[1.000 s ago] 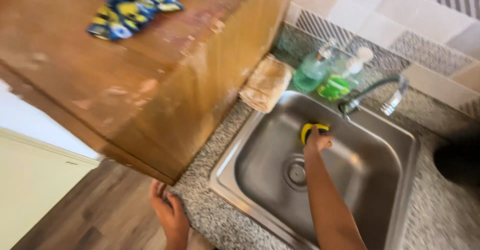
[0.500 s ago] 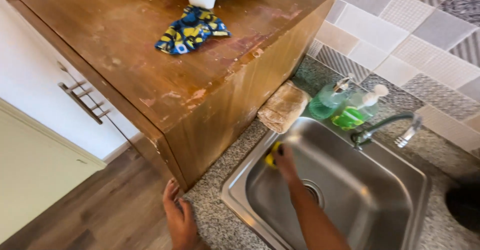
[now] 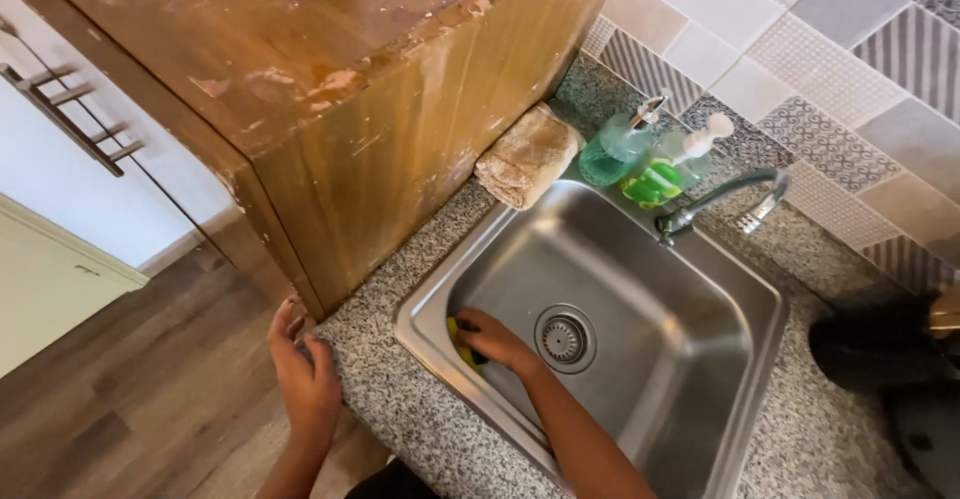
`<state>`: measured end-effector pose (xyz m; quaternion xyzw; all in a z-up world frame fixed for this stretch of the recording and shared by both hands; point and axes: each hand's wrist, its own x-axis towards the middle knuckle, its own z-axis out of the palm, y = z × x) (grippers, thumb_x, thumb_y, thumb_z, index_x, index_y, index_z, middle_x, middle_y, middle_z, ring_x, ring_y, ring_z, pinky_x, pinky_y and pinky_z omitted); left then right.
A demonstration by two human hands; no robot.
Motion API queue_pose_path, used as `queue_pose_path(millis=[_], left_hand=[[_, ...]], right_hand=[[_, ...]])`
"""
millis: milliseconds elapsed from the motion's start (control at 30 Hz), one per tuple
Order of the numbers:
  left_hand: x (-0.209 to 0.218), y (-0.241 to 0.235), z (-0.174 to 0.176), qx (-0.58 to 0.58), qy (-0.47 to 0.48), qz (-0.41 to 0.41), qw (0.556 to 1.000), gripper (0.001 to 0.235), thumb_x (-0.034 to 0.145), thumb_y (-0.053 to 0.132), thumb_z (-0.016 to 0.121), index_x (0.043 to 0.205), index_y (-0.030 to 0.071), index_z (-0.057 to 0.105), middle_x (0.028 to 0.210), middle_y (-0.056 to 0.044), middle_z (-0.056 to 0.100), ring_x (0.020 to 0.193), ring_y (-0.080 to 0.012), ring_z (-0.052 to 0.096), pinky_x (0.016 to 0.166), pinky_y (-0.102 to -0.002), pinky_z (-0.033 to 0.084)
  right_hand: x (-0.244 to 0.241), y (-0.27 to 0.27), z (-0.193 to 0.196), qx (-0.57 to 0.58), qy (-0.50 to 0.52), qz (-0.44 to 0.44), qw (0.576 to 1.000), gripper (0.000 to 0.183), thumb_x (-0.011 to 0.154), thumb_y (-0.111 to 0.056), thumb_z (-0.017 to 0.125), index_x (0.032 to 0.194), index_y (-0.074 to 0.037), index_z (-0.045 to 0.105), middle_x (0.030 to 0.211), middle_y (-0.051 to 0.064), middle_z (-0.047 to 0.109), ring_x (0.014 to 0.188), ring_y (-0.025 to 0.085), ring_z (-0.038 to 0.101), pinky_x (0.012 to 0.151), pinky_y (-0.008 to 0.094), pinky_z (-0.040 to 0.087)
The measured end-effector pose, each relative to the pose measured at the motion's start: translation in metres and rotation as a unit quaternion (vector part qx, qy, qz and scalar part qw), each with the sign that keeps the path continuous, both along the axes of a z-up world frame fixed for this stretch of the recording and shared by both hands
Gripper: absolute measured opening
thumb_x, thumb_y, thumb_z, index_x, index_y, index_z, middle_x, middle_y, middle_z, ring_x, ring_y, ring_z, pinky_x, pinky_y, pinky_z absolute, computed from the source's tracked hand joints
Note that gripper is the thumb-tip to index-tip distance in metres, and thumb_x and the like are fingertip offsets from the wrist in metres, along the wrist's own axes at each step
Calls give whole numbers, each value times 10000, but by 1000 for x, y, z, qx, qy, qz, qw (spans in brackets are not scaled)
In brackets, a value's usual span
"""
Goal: Cleaning the kitchen counter and sink with a sponge.
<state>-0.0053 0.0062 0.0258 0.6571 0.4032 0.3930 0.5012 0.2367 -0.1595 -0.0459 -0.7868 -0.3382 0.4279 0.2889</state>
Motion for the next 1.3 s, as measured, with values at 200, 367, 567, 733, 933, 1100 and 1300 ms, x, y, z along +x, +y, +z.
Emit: queue_pose_path(millis=[200, 367, 567, 733, 933, 1100, 1300], left_hand=[[-2, 2, -5, 18, 11, 2, 1000, 510, 1033, 167, 383, 1515, 6, 347, 1517, -201, 419, 1342, -351, 483, 1072, -487, 417], [-3, 3, -29, 92, -15, 4, 996, 472, 1050, 121, 414, 1497, -18, 352, 1554, -229, 342, 1365, -392, 439, 1126, -495, 366], [24, -19, 5, 366, -38, 9, 930, 425, 997, -16, 510, 1403, -119, 434, 1398, -279, 369, 1336, -444, 418, 1201, -569, 337], [141, -79, 22, 413, -178, -39, 892, 423, 900, 224, 627, 1282, 43, 598, 1484, -252, 446, 1445, -533, 309, 1205, -685, 143], [284, -197, 78, 306, -218, -306, 875, 473, 927, 0, 676, 1366, -95, 530, 1288, -335, 587, 1210, -512, 589, 1041, -567, 470], [431, -227, 3, 212, 98, -389, 891, 635, 960, 569, 561, 1357, 75, 524, 1196, -224, 664, 1058, -444, 714, 872, -577, 585], [467, -238, 15, 254, 210, -436, 837, 622, 988, 647, 401, 1030, 98, 690, 969, -144, 753, 975, -344, 763, 819, -490, 611]], right_hand=[[28, -33, -36, 110, 334, -184, 918, 698, 810, -262, 609, 1476, -84, 500, 1405, 137, 575, 1200, 304, 593, 998, 408, 484], [59, -86, 34, 349, 537, -351, 682, 794, 653, -350, 563, 1389, -51, 560, 1417, 262, 597, 1256, 424, 588, 1010, 502, 465], [75, -171, 65, 499, 487, -484, 528, 676, 917, -620, 575, 1368, -116, 565, 1345, 273, 582, 1355, 573, 458, 1074, 753, 342], [92, -208, 24, 544, 406, -521, 518, 577, 837, -290, 714, 1347, -86, 538, 1372, 199, 581, 1129, 526, 587, 679, 508, 570], [110, -220, -17, 516, 427, -530, 520, 610, 761, -225, 682, 1336, -82, 537, 1302, 157, 584, 1042, 460, 611, 583, 398, 505], [115, -230, -42, 493, 420, -550, 527, 515, 826, -336, 688, 1260, -86, 565, 1212, 142, 607, 956, 414, 642, 542, 359, 497], [115, -214, -32, 489, 445, -555, 505, 477, 869, -392, 685, 1203, -66, 587, 1157, 151, 620, 917, 423, 649, 525, 363, 494]])
